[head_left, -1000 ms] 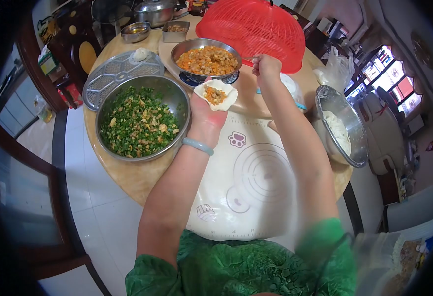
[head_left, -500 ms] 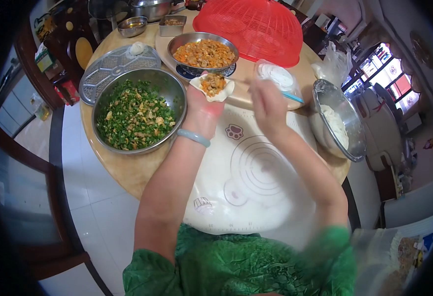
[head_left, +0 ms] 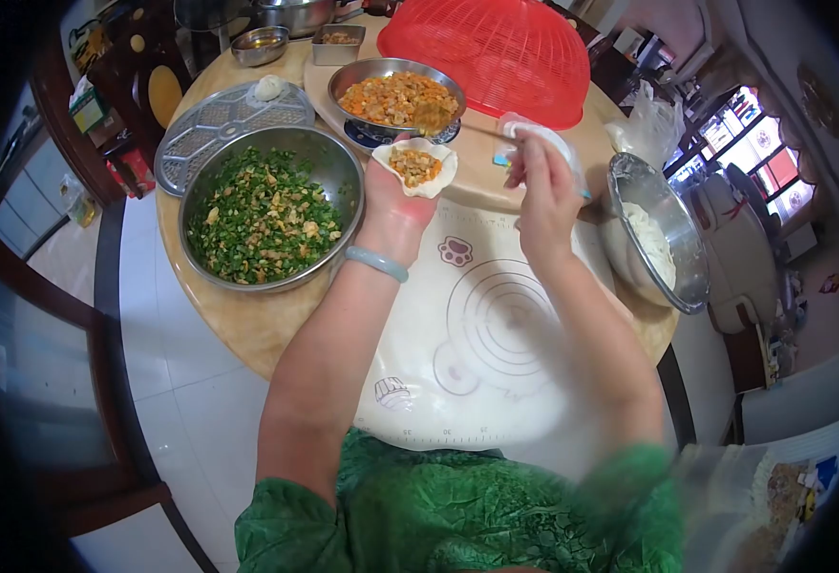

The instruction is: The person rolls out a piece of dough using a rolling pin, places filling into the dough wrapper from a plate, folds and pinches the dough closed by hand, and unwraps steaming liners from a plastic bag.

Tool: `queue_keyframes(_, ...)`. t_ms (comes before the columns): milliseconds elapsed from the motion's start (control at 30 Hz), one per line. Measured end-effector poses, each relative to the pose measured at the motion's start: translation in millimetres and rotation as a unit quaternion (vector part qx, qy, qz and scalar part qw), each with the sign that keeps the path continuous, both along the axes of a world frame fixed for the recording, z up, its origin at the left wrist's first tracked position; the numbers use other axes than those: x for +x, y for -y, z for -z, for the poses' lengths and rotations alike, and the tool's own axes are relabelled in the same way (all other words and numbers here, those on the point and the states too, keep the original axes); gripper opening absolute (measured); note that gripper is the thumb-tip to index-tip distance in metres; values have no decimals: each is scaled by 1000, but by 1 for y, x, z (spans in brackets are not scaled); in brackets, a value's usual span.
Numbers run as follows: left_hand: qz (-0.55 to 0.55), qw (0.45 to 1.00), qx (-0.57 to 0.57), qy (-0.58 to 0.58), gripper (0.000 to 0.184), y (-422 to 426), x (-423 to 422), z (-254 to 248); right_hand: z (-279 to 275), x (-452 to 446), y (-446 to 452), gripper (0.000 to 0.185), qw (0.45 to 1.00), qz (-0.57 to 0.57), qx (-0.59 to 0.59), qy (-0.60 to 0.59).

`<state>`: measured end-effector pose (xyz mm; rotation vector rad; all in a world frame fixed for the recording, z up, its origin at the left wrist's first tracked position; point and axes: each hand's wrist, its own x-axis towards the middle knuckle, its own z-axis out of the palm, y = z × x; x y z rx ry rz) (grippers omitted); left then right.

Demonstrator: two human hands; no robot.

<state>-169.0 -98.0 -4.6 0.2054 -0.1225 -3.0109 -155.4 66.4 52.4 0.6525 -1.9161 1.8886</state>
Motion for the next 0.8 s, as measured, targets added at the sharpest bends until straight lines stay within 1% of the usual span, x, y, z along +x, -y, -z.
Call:
queue_keyframes(100, 7, 1000, 10, 7, 24, -2, 0, 2, -5, -31, 8, 31, 990, -3, -120, 77)
queue_keyframes(133, 8, 1000, 14, 7, 25, -3, 0, 1, -2, -44, 11, 29, 990, 1, -124, 66)
queue_keyframes(233, 19, 1000, 14, 9, 26, -4, 4, -2, 22, -81, 21, 24, 996, 71, 0, -62)
queue_keyframes(267, 23, 1000, 11, 10, 26, -5, 5, -3, 28, -91, 19, 20, 973, 120, 131, -151)
queue_keyframes(367, 38, 999, 14, 11, 27, -5, 10, -9, 32, -91, 23, 21, 931, 77, 249, -257)
queue_keyframes(467, 44, 999, 14, 6, 27, -10, 17, -18, 39, -96, 13, 29, 923, 39, 286, -254)
queue_keyframes(567, 56, 998, 14, 12, 28, -13, 16, -15, 29, -69, -8, 41, 926, 30, 303, -222)
queue_keyframes(667, 127, 986, 47, -94, 29, -12, 16, -8, 13, -33, -31, 50, 928, -12, 309, -205)
queue_keyframes(800, 163, 985, 27, -49, 31, -26, 22, -9, 2, 1, -48, 45, 935, -74, 308, -159)
